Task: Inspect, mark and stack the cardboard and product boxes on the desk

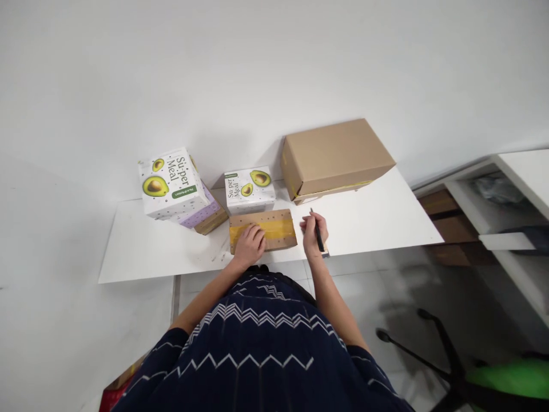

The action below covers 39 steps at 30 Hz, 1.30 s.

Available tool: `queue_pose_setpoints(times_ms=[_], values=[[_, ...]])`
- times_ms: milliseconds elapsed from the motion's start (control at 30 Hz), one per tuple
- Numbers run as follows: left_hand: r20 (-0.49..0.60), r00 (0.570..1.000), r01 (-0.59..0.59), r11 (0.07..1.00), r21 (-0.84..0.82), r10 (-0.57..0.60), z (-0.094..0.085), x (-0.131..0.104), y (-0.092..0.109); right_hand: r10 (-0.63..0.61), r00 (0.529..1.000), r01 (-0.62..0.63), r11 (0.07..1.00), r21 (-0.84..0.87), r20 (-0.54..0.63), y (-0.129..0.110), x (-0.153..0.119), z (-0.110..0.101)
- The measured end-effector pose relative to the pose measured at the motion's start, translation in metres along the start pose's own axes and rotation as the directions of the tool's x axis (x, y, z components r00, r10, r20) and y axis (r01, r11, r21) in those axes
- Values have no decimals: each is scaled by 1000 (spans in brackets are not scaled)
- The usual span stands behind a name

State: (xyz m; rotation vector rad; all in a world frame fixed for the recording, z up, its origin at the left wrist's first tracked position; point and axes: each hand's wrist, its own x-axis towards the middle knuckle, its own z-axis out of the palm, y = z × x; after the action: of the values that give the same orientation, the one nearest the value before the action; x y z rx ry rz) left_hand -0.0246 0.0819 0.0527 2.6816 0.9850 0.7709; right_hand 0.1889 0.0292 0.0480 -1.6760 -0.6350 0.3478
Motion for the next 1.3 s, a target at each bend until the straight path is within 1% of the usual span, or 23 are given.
queue_pose_setpoints(times_ms=[33, 67, 100, 167, 200, 233, 267, 333, 400, 433, 567, 633, 667, 700, 733, 800, 833, 867, 900, 933, 1033, 1167, 1300], values=[[-1, 1000, 0, 1000, -5, 0, 0, 0, 0, -39, 999, 41, 993, -113, 23, 14, 4, -11], [-1, 1000, 0, 1000, -10, 0, 1, 0, -1, -88, 992, 108, 965, -240, 92, 28, 6, -20], [1, 1000, 2, 1000, -17, -2, 1, 0, -1, -106, 972, 178, 916, -359, 210, 41, 7, -28], [7, 1000, 6, 1000, -30, -5, 1, 1, -2, -34, 887, 314, 775, -548, 460, 65, 4, -37], [6, 1000, 8, 999, -35, -7, 1, 1, -2, 29, 833, 378, 700, -606, 553, 74, 1, -38], [3, 1000, 9, 999, -37, -9, 1, 1, -3, 92, 783, 433, 628, -646, 615, 81, -3, -36], [-1, 1000, 9, 999, -36, -9, 1, 1, -3, 143, 745, 480, 564, -672, 652, 85, -7, -33], [-13, 1000, 4, 1000, -27, -5, 1, 1, -3, 209, 696, 548, 463, -697, 687, 90, -13, -23], [-25, 1000, -4, 1000, -16, 4, 1, 1, -3, 248, 677, 579, 400, -710, 693, 92, -15, -14], [-28, 1000, -9, 1000, -14, 9, 1, 1, -3, 260, 674, 584, 386, -714, 691, 92, -15, -10], [-11, 1000, -7, 1000, -26, 6, 0, 2, -3, 269, 690, 561, 389, -731, 672, 95, -11, -5], [-8, 1000, -4, 1000, -27, 4, 0, 2, -3, 233, 707, 548, 417, -725, 668, 99, -10, -9], [-8, 1000, -4, 1000, -28, 3, 0, 2, -3, 206, 725, 534, 435, -725, 657, 101, -10, -12], [-11, 1000, -4, 1000, -29, 3, 0, 2, -3, 179, 755, 506, 452, -734, 631, 104, -10, -16], [-13, 1000, -4, 1000, -31, 3, 0, 2, -3, 159, 801, 455, 463, -760, 577, 107, -10, -21], [-18, 1000, -4, 999, -37, 3, 0, 2, -3, 148, 908, 286, 463, -839, 391, 112, -11, -31], [-20, 1000, -5, 999, -39, 5, 0, 2, -3, 158, 945, 189, 454, -871, 288, 115, -12, -36], [-22, 1000, -8, 999, -39, 7, -1, 2, -3, 175, 963, 110, 442, -890, 206, 116, -13, -41], [-23, 1000, -10, 999, -38, 9, -1, 2, -3, 198, 967, 60, 432, -900, 160, 118, -14, -45], [-20, 1000, -11, 999, -36, 11, -1, 2, -3, 222, 964, 40, 427, -903, 148, 119, -14, -49], [-11, 1000, -14, 1000, -27, 14, -2, 3, -3, 279, 942, 49, 437, -898, 187, 121, -14, -53], [-18, 1000, -18, 1000, -17, 18, -2, 4, -2, 287, 944, 16, 451, -892, 162, 120, -11, -49], [-11, 1000, -7, 1000, -12, 7, -2, 3, -1, 320, 937, -29, 470, -882, 140, 110, -5, -44]])
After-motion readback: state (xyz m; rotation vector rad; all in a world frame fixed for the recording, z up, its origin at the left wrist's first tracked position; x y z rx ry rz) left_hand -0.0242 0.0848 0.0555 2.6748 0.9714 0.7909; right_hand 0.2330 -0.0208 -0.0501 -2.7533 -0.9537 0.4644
